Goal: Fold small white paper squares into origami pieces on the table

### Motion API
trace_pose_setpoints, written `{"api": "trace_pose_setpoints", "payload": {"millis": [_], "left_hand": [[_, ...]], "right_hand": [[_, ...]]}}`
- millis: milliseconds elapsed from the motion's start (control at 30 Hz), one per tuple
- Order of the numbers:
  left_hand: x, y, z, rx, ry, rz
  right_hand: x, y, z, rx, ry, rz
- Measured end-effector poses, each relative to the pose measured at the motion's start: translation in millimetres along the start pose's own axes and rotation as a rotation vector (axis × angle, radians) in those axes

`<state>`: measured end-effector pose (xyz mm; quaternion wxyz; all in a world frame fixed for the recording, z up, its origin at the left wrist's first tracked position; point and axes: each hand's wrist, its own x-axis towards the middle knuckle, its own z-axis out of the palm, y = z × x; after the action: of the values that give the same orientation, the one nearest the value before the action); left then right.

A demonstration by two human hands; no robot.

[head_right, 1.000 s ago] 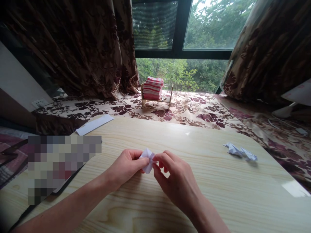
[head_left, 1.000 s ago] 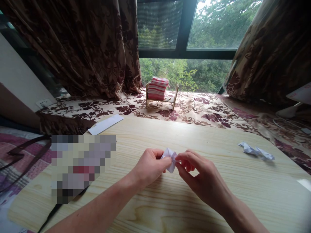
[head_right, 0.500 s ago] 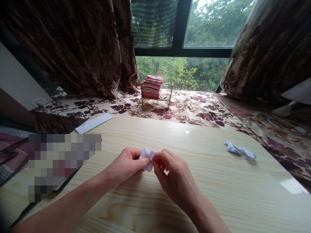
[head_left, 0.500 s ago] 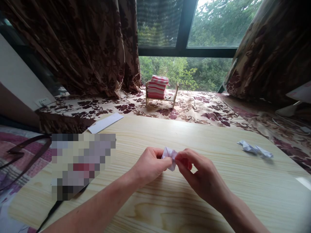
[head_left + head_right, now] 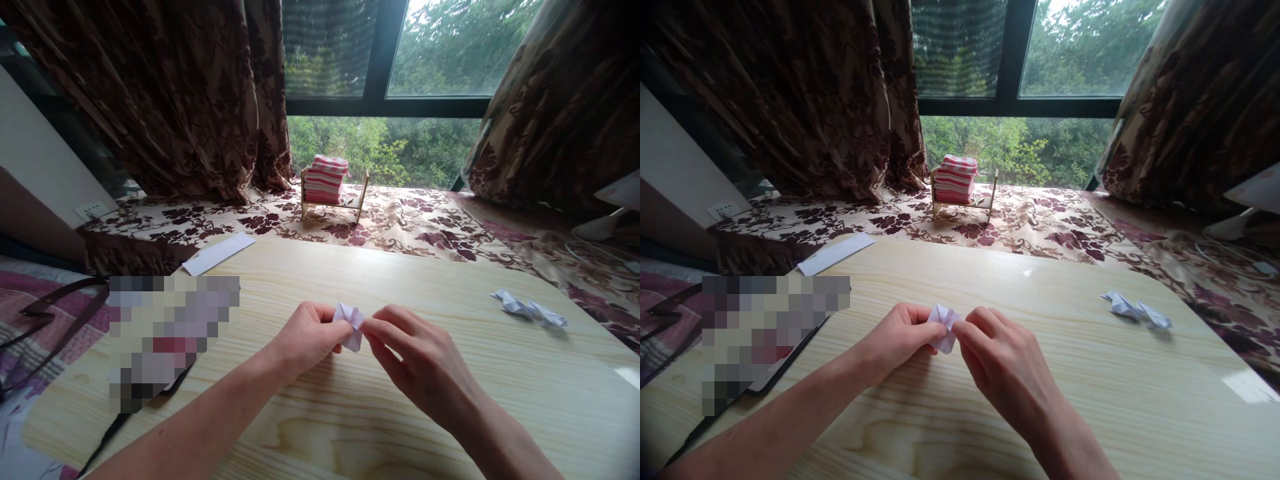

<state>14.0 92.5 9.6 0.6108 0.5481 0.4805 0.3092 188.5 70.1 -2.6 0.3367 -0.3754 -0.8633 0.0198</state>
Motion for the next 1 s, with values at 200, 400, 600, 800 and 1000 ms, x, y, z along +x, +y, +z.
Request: {"api": "trace_pose_setpoints", "payload": {"millis": [200, 400, 600, 800, 1000], "left_hand": [[-0.9, 2.8, 0.3, 0.005, -0.005, -0.002], [-3.2, 5.6, 1.7, -0.004, -0.007, 0.009], [-3.0, 7.0, 1.0, -0.054, -0.001, -0.032], [-2.6, 7.3, 0.2, -0.069, -0.002, -0.041], [-2.4, 4.5, 0.2, -0.039, -0.028, -0.009]], "right_hand": [[0.0, -0.6, -0.8, -0.032, 0.017, -0.025], [0.8, -2.3, 2.8, 0.043, 0.044, 0.004], [1.1, -3.4, -0.2, 0.033, 0.037, -0.041], [3.1, -5.8, -3.2, 0.006, 0.025, -0.052], [2.6, -4.4, -1.2, 0.024, 0.025, -0.027]]}}
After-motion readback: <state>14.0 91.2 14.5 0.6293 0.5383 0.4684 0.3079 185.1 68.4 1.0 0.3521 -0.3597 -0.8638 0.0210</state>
